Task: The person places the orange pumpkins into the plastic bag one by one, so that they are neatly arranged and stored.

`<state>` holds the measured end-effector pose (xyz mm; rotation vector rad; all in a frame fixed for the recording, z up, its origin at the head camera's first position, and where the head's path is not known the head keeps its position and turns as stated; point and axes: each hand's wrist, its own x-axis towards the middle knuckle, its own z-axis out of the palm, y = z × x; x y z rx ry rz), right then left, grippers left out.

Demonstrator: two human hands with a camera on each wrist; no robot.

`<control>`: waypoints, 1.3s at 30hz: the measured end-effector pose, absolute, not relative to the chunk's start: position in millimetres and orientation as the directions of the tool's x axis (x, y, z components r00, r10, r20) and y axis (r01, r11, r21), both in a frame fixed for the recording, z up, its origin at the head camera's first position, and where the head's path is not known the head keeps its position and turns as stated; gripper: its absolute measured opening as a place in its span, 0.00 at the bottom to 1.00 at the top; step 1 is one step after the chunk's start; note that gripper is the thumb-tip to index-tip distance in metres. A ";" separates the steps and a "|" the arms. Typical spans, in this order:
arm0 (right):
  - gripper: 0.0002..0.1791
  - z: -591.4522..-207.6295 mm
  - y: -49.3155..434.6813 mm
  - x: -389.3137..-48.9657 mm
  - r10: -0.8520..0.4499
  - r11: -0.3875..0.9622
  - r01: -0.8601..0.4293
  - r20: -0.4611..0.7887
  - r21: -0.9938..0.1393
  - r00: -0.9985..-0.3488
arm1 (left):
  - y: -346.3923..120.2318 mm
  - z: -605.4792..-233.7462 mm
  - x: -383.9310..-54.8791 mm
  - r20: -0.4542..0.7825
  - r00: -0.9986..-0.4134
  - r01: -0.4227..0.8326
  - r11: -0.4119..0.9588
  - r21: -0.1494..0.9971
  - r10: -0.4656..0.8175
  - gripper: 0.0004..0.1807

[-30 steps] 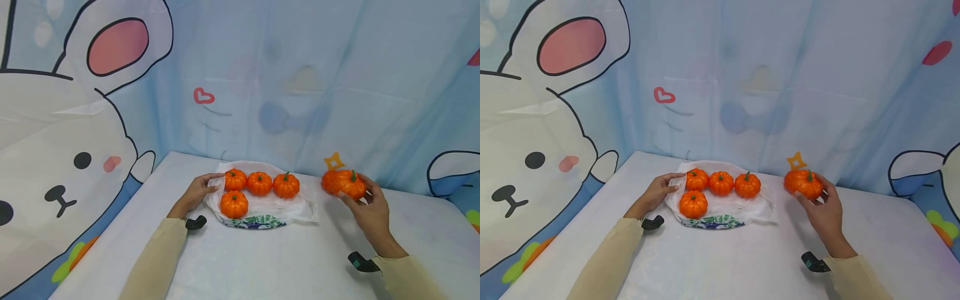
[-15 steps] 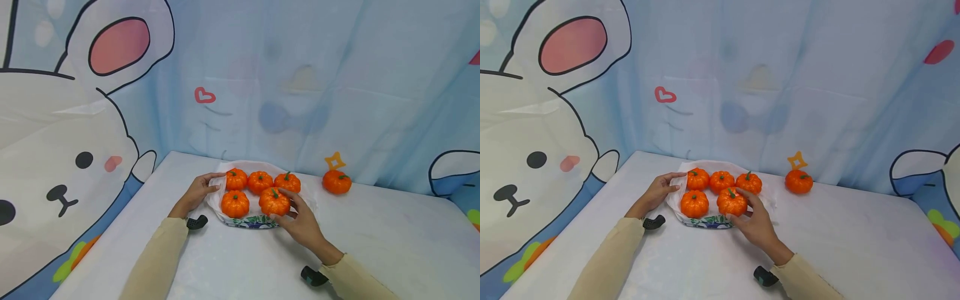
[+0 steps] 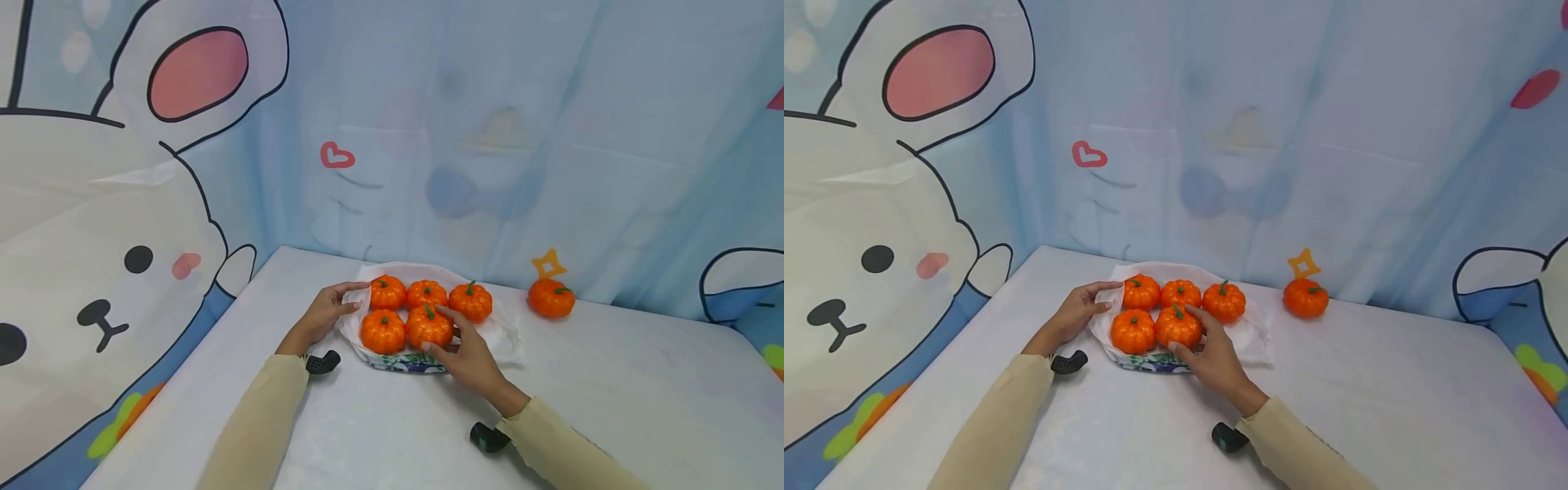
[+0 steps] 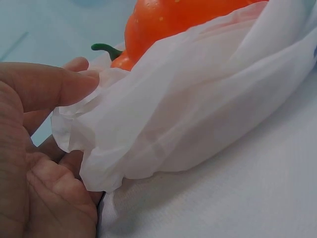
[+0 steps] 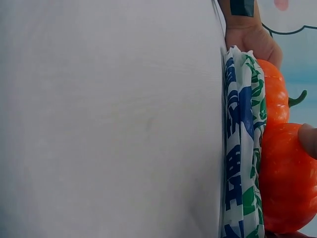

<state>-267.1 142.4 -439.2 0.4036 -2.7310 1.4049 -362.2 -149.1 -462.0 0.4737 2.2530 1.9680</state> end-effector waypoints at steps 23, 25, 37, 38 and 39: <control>0.41 -436.8 139.7 -273.9 -0.248 0.640 -0.205 0.053 -0.740 -0.967 | -148.4 -456.3 -356.5 0.112 -0.945 0.149 0.098 0.984 0.308 0.25; 0.41 -436.2 139.5 -273.9 -0.251 0.645 -0.208 0.053 -0.736 -0.967 | -148.5 -455.8 -355.9 0.110 -0.945 0.145 0.094 0.985 0.307 0.25; 0.42 -417.1 152.7 -262.4 -0.299 0.658 -0.274 0.090 -0.702 -0.950 | -151.3 -460.5 -360.7 0.122 -0.939 0.153 0.072 0.986 0.321 0.26; 0.42 -412.3 157.2 -260.3 -0.312 0.664 -0.292 0.100 -0.688 -0.945 | -151.2 -460.6 -360.9 0.123 -0.939 0.153 0.070 0.986 0.321 0.26; 0.40 -406.1 162.2 -258.3 -0.326 0.670 -0.314 0.114 -0.673 -0.939 | -150.9 -460.4 -360.9 0.121 -0.940 0.152 0.073 0.986 0.317 0.26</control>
